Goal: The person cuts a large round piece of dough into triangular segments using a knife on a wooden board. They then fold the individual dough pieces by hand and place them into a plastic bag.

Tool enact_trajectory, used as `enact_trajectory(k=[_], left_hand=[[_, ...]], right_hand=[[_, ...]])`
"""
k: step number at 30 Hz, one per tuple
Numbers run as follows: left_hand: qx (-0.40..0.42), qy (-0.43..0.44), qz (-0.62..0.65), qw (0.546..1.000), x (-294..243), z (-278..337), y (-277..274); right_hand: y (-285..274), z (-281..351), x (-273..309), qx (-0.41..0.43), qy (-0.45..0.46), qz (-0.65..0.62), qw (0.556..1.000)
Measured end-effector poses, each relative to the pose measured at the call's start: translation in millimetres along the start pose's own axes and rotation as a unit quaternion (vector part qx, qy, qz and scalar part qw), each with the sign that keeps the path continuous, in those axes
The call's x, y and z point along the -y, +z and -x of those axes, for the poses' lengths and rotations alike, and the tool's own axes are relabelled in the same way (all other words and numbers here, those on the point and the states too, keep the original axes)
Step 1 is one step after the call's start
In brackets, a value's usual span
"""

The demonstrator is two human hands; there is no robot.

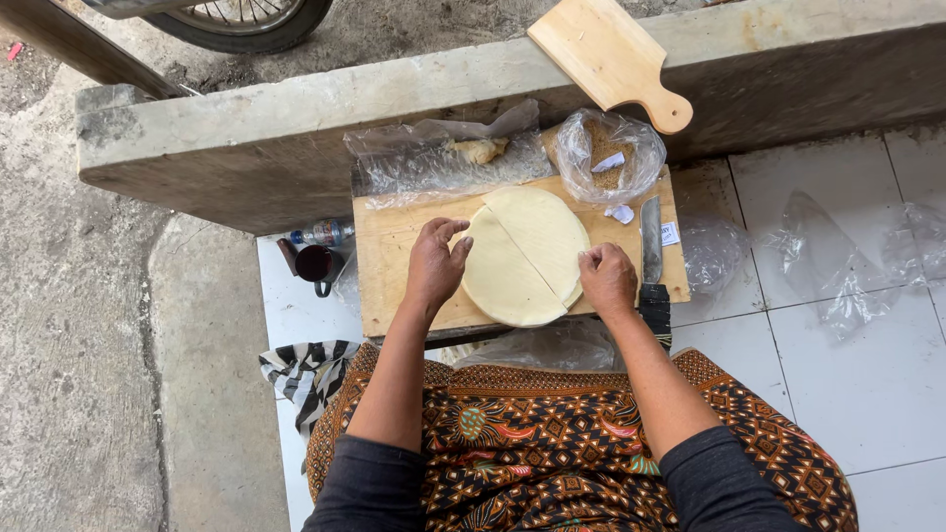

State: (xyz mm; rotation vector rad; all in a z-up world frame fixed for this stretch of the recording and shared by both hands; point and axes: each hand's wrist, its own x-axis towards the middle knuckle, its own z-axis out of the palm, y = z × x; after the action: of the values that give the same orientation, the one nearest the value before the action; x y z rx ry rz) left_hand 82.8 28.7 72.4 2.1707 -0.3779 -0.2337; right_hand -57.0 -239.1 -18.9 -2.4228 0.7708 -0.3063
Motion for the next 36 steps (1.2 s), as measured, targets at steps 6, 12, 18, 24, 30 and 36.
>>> enact_trajectory(k=[6, 12, 18, 24, 30, 36], left_hand=[[0.048, -0.134, -0.035, 0.989, -2, 42, -13], [0.047, -0.194, -0.15, 0.968, 23, 52, 14], [-0.02, -0.211, -0.229, 0.95, 12, 57, 44], [0.024, -0.223, -0.265, 0.938, 3, 52, 54], [-0.017, -0.199, -0.248, 0.948, 4, 56, 62], [-0.02, -0.213, -0.233, 0.949, 4, 54, 68]], right_hand=[[-6, -3, -11, 0.035, 0.038, -0.017, 0.999], [-8, -1, -13, 0.029, 0.012, 0.003, 1.0], [-9, -4, -15, 0.036, 0.003, 0.003, 0.999], [-11, -9, -16, 0.061, 0.014, -0.011, 0.998], [-16, -16, -17, 0.089, 0.018, -0.003, 0.996], [-20, -20, -18, 0.078, 0.017, -0.008, 0.997]])
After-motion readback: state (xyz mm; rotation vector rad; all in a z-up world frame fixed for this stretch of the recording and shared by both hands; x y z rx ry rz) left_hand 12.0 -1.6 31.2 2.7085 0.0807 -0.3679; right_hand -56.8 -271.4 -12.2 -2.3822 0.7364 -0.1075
